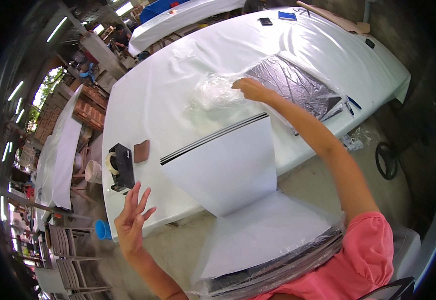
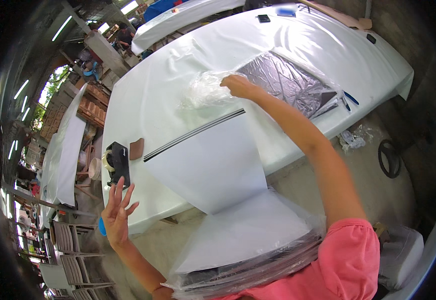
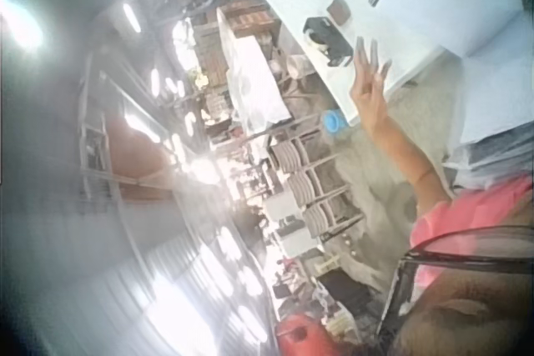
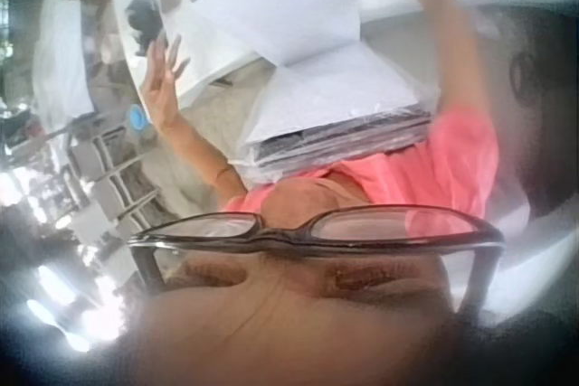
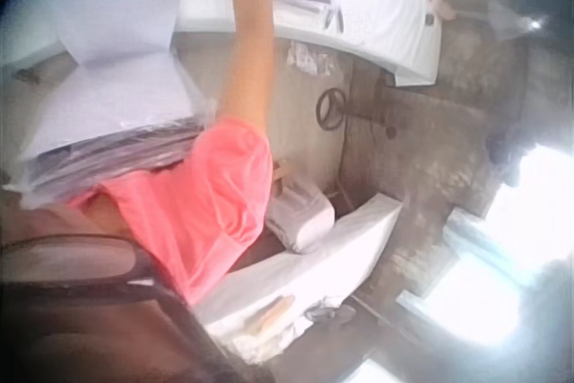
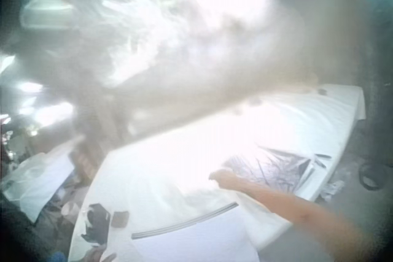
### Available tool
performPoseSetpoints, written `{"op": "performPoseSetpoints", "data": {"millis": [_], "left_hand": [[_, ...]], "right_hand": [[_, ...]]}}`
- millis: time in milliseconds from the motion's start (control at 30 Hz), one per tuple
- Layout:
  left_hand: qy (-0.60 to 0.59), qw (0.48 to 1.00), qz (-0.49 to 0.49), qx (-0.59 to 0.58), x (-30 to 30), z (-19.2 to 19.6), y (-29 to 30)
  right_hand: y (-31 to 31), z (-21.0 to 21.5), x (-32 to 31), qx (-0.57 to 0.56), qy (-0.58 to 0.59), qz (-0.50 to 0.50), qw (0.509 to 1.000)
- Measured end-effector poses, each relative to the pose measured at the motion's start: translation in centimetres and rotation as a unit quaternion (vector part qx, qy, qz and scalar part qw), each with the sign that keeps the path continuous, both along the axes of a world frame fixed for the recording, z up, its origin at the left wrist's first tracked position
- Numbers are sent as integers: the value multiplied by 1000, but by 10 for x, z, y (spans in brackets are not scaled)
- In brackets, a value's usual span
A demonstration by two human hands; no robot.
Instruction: The person wraps individual black panels in plastic bags, then stacks the bagged panels into a larger plastic bag.
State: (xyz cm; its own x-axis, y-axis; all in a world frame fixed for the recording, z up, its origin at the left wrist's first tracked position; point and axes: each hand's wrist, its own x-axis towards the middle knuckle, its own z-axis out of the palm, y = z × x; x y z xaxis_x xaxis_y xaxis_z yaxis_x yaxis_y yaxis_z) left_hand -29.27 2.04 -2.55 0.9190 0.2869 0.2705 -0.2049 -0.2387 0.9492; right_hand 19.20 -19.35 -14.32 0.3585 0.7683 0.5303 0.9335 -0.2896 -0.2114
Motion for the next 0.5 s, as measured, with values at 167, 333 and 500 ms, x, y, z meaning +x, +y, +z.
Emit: {"op": "performPoseSetpoints", "data": {"millis": [167, 333, 500], "left_hand": [[-10, 995, -98, 0, 30, 8, -17], [32, 990, -102, 93, 51, 21, -11], [17, 981, -90, 172, 130, 56, -22]], "right_hand": [[14, -25, 14, -95, -45, -118, 987], [23, 21, 4, 41, 82, -16, 996], [37, 92, -1, 219, 187, -30, 957]]}}
